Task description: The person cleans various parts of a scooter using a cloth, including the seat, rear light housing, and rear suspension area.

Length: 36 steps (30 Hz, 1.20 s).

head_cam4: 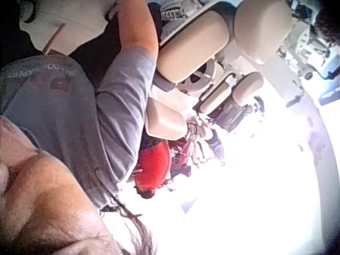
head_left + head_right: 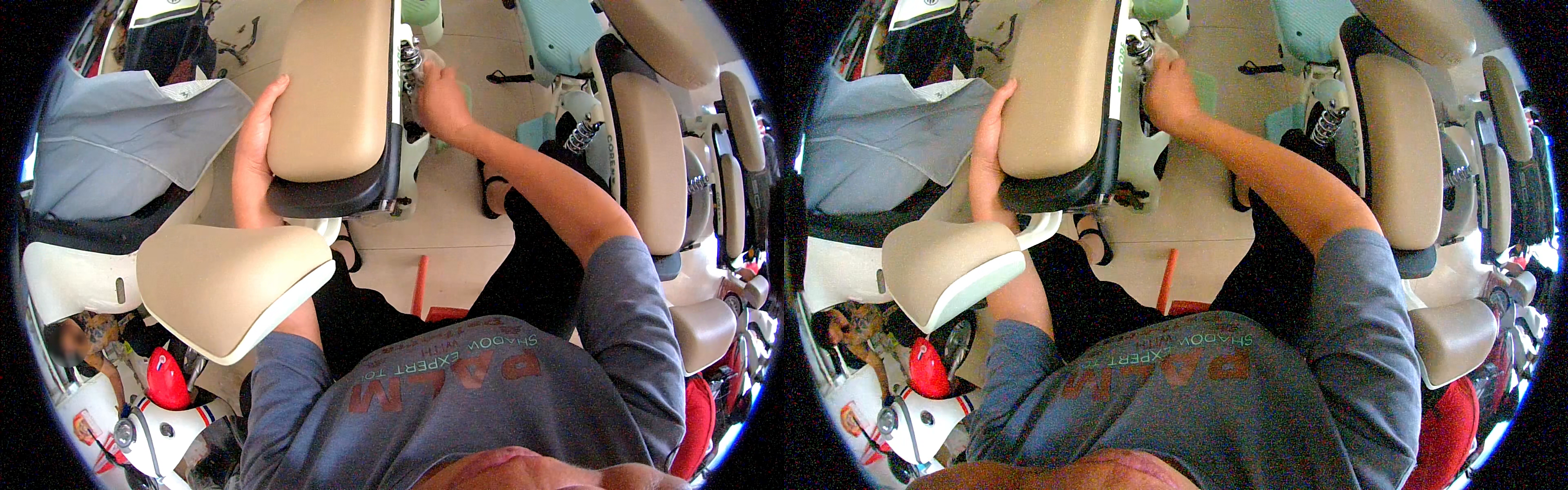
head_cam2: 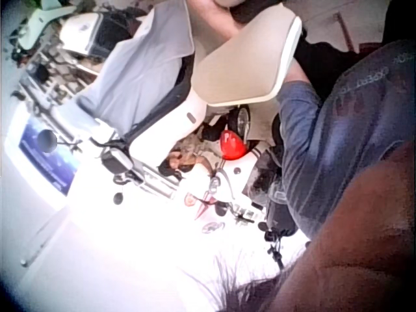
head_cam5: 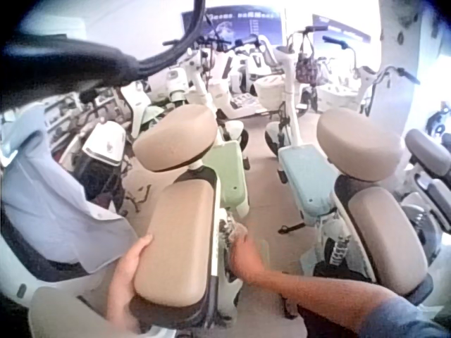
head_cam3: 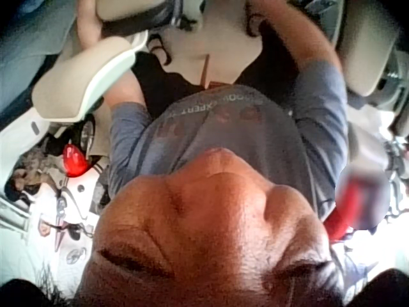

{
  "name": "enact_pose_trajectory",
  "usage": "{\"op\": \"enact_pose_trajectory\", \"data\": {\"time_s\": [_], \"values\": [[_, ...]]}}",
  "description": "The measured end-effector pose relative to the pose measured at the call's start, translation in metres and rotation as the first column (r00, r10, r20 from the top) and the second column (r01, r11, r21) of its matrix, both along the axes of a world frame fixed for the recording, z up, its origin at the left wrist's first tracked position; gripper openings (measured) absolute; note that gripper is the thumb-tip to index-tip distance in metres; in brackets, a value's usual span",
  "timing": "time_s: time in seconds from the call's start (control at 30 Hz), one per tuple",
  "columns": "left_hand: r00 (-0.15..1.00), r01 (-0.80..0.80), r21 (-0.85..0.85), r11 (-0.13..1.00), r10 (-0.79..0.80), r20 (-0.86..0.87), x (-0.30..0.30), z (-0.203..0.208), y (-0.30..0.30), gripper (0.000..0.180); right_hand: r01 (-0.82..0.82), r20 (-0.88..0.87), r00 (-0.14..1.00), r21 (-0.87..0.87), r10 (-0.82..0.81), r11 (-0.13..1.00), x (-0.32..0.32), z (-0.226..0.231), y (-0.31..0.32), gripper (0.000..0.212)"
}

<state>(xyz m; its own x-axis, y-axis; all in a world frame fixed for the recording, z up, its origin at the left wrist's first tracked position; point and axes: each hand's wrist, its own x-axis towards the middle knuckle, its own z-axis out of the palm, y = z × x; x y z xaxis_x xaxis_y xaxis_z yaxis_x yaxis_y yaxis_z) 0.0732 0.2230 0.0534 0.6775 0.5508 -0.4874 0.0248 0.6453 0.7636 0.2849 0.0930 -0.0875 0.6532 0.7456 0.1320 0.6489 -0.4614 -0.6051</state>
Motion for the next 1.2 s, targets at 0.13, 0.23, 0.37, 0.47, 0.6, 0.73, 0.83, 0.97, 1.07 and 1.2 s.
{"op": "enact_pose_trajectory", "data": {"time_s": [0.13, 0.23, 0.37, 0.47, 0.6, 0.73, 0.83, 0.97, 1.07, 1.2], "values": [[1.0, -0.023, -0.001, 1.0, 0.023, 0.011, 0.001, 0.009, -0.011, 0.038, -0.239, -0.031, 0.971, -0.05, 0.237, 0.97, -0.009, 0.005, -0.013, 0.04], [1.0, -0.006, -0.003, 1.0, 0.006, 0.01, 0.002, 0.015, -0.014, 0.04, -0.4, -0.206, 0.901, -0.055, 0.381, 0.915, -0.007, 0.013, -0.011, 0.033], [0.999, 0.008, -0.015, 1.0, -0.008, 0.042, -0.002, 0.011, -0.013, 0.041, 0.126, -0.316, 0.948, 0.262, -0.038, 0.957, 0.003, 0.047, -0.003, 0.023], [0.998, 0.022, -0.036, 0.999, -0.019, 0.066, -0.001, 0.011, -0.011, 0.042, 0.311, -0.404, 0.907, 0.455, -0.118, 0.834, 0.021, 0.044, 0.002, 0.025], [0.998, 0.036, -0.038, 0.999, -0.033, 0.06, -0.001, 0.009, -0.007, 0.042, 0.153, -0.116, 0.984, 0.143, -0.137, 0.978, 0.005, 0.015, 0.018, 0.049], [0.997, 0.036, -0.047, 0.998, -0.032, 0.071, -0.004, -0.002, -0.001, 0.041, 0.073, -0.197, 0.978, 0.053, -0.061, 0.996, -0.017, 0.017, 0.009, 0.056], [0.998, 0.028, -0.017, 0.999, -0.027, 0.06, 0.001, 0.001, -0.001, 0.041, -0.039, 0.134, 0.991, 0.073, 0.029, 0.997, -0.016, -0.002, 0.0, 0.046], [0.996, 0.009, -0.059, 0.998, -0.004, 0.086, 0.0, 0.006, -0.009, 0.04, -0.259, 0.329, 0.898, -0.144, 0.293, 0.955, -0.033, 0.003, -0.016, 0.049], [0.997, 0.023, -0.049, 0.999, -0.019, 0.08, 0.0, 0.006, -0.008, 0.041, -0.181, 0.331, 0.919, -0.128, 0.214, 0.975, -0.038, -0.001, -0.006, 0.045], [0.999, 0.0, -0.021, 1.0, 0.001, 0.048, 0.0, 0.006, -0.01, 0.041, -0.173, 0.264, 0.947, -0.058, 0.182, 0.983, -0.039, 0.022, -0.001, 0.033]]}}
